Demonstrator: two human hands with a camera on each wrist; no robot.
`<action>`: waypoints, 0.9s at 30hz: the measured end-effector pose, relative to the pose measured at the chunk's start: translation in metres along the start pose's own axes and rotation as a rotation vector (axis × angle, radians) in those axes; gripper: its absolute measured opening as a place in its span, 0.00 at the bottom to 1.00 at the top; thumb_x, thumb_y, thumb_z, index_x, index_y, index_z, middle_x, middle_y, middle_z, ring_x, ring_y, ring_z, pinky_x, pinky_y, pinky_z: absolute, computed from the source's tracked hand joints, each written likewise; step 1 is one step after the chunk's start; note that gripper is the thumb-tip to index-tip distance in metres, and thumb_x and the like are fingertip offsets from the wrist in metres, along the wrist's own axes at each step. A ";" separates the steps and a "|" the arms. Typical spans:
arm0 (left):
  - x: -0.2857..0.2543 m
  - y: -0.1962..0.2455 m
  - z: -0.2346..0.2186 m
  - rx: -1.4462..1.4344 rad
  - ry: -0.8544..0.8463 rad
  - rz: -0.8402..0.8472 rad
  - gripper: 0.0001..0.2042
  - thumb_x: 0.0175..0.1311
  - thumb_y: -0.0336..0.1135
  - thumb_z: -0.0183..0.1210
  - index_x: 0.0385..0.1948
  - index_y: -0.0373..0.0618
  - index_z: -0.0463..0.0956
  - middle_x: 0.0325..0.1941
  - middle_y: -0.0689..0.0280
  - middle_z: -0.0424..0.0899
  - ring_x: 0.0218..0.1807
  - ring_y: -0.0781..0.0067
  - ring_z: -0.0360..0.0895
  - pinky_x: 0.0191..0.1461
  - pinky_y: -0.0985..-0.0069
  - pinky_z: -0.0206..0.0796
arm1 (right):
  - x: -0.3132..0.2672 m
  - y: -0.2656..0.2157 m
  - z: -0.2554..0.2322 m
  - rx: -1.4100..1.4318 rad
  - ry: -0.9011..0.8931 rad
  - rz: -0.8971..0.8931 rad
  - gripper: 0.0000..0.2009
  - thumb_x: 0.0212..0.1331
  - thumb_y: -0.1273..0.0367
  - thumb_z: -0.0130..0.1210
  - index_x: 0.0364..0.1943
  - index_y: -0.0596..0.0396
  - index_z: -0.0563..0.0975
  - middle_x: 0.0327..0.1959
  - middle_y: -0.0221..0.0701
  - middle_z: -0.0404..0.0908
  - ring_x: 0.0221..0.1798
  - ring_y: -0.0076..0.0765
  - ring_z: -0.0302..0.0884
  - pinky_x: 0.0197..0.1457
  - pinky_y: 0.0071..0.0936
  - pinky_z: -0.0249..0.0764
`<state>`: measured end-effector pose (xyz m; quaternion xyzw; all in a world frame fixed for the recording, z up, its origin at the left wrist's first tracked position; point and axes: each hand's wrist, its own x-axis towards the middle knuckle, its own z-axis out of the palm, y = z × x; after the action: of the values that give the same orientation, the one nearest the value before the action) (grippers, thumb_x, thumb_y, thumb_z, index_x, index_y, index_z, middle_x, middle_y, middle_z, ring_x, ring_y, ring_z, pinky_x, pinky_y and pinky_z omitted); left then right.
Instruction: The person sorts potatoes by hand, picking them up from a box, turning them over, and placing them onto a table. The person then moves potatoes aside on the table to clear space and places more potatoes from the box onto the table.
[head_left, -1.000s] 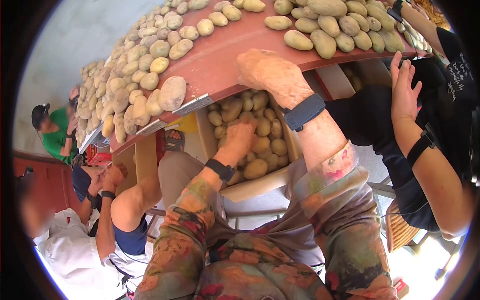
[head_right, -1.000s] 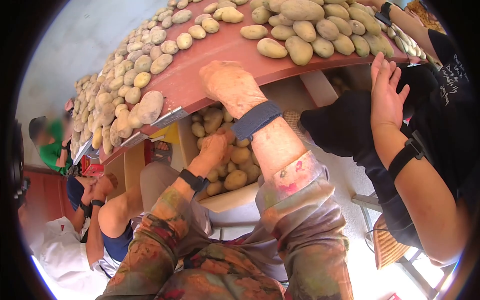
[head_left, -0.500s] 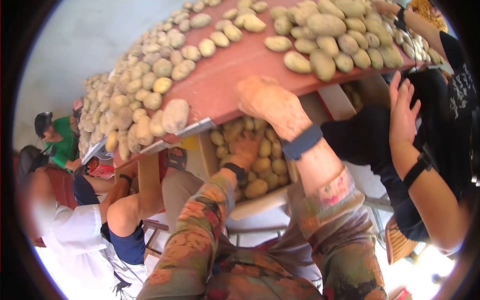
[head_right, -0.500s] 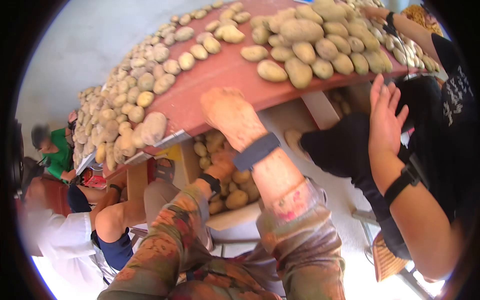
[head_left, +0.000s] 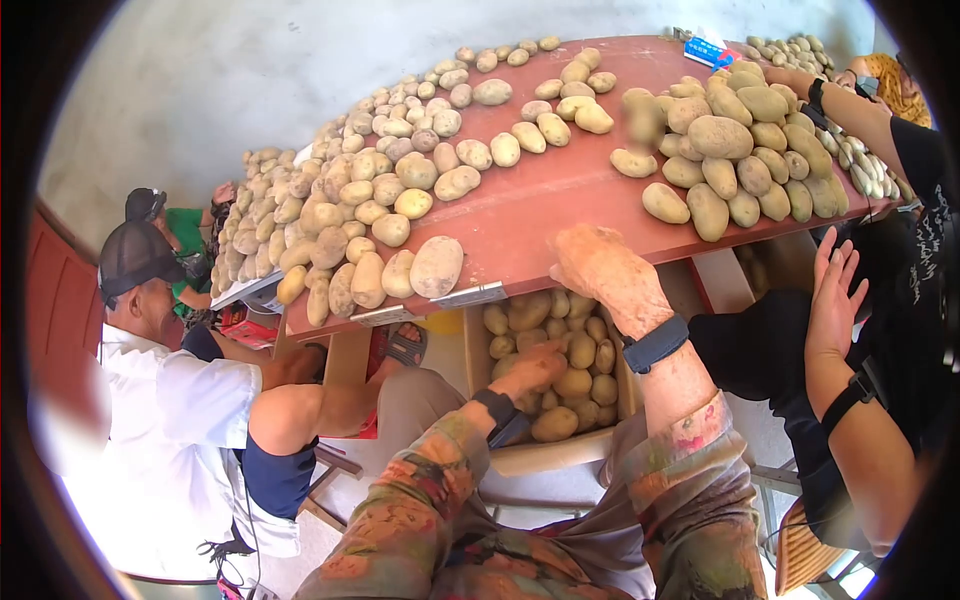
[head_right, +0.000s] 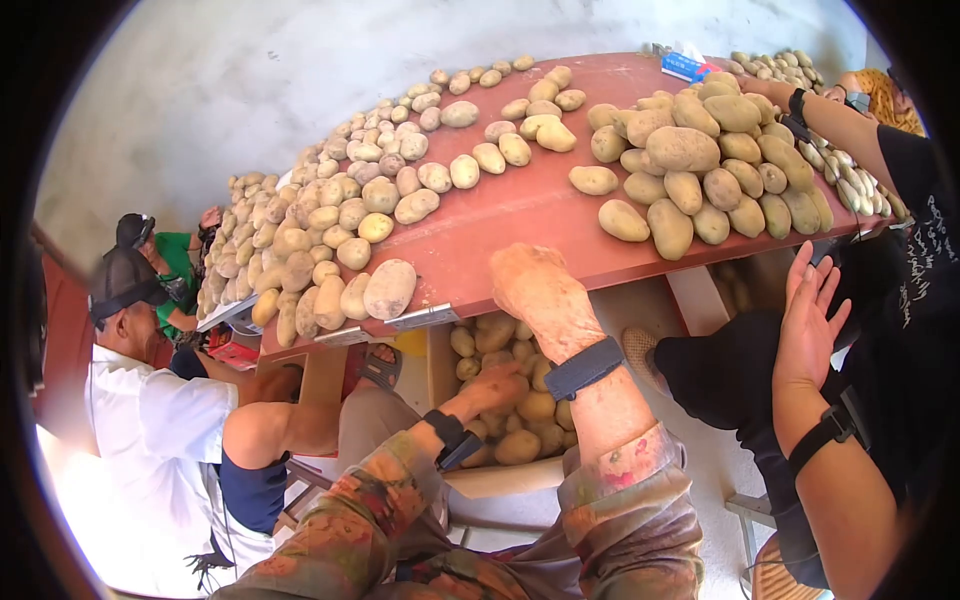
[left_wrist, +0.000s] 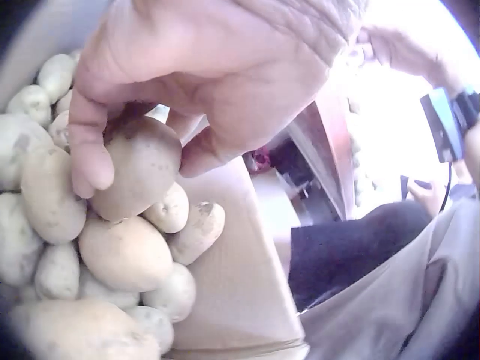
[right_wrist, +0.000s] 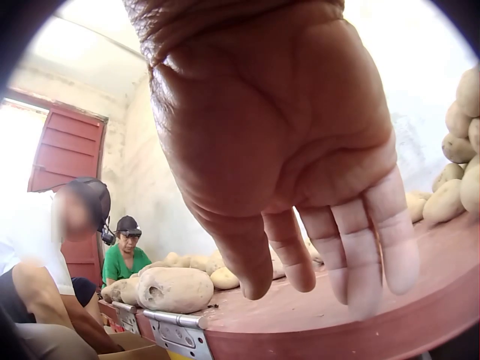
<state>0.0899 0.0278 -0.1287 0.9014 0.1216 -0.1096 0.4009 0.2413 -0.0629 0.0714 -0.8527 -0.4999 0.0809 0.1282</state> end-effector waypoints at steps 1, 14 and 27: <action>-0.012 0.000 -0.007 -0.263 -0.017 0.038 0.18 0.64 0.37 0.49 0.53 0.42 0.71 0.47 0.61 0.79 0.41 0.64 0.80 0.43 0.73 0.72 | 0.001 -0.001 -0.001 0.001 -0.019 0.018 0.11 0.51 0.74 0.51 0.37 0.57 0.82 0.39 0.45 0.82 0.47 0.50 0.80 0.48 0.41 0.76; -0.102 0.104 -0.098 -0.668 0.422 0.200 0.26 0.55 0.18 0.56 0.58 0.47 0.64 0.52 0.62 0.73 0.46 0.71 0.77 0.48 0.75 0.74 | 0.004 0.006 0.001 -0.031 -0.108 0.060 0.12 0.53 0.65 0.55 0.39 0.55 0.78 0.39 0.43 0.81 0.47 0.50 0.78 0.51 0.44 0.73; -0.047 0.096 -0.154 0.851 0.921 0.180 0.27 0.43 0.38 0.69 0.48 0.45 0.70 0.46 0.59 0.75 0.54 0.55 0.68 0.59 0.60 0.56 | -0.006 0.012 0.003 0.021 0.037 -0.002 0.09 0.50 0.68 0.55 0.32 0.57 0.79 0.34 0.45 0.81 0.43 0.52 0.78 0.47 0.45 0.73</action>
<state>0.0900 0.0745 0.0528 0.9433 0.1511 0.2849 -0.0783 0.2472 -0.0730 0.0652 -0.8522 -0.4973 0.0701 0.1464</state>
